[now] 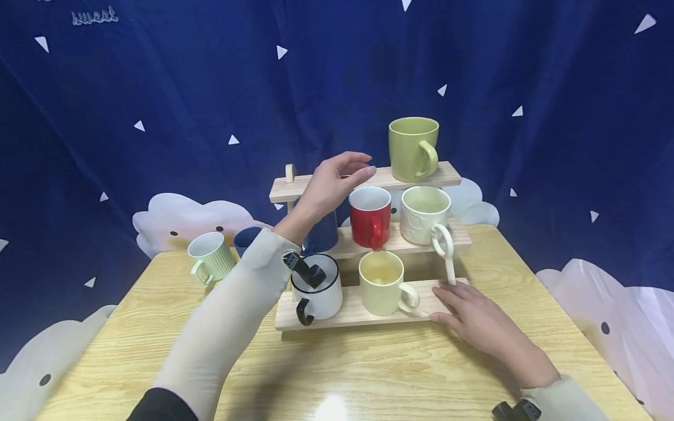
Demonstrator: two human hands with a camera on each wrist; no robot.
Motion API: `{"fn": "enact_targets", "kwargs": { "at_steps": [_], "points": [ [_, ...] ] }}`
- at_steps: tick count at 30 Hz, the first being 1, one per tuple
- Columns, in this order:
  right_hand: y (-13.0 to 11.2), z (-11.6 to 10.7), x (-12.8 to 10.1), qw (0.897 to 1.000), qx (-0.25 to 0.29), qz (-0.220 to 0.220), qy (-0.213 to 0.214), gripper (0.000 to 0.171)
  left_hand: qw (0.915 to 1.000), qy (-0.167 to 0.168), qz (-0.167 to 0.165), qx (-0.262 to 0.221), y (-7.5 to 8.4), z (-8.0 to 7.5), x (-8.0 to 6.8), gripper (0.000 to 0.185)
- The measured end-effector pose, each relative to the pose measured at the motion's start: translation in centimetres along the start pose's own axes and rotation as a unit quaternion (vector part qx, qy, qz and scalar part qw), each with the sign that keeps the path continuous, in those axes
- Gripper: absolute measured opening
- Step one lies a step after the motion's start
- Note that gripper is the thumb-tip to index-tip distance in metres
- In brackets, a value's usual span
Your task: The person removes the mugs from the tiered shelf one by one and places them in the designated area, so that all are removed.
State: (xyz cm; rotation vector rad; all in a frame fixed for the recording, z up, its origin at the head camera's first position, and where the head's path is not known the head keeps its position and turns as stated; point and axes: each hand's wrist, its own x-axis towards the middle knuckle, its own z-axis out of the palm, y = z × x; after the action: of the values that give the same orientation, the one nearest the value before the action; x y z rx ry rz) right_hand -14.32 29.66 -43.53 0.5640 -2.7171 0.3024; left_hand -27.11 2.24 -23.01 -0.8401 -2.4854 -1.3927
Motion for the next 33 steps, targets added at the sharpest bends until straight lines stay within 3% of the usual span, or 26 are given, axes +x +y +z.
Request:
{"fn": "enact_targets", "kwargs": {
  "at_steps": [20,25,33],
  "points": [
    [0.2,0.2,0.0,1.0,0.001,-0.009,0.01,0.055,0.9971,-0.012,-0.022,-0.072,2.7,5.6,4.0,0.04],
    [0.1,0.3,-0.1,1.0,0.002,-0.005,0.009,0.055,0.9987,-0.006,-0.027,-0.042,3.0,6.9,4.5,0.037],
    [0.0,0.2,0.1,1.0,0.002,-0.013,0.013,0.054,0.9955,0.035,-0.061,0.063,3.9,8.7,5.1,0.033]
  ]
}}
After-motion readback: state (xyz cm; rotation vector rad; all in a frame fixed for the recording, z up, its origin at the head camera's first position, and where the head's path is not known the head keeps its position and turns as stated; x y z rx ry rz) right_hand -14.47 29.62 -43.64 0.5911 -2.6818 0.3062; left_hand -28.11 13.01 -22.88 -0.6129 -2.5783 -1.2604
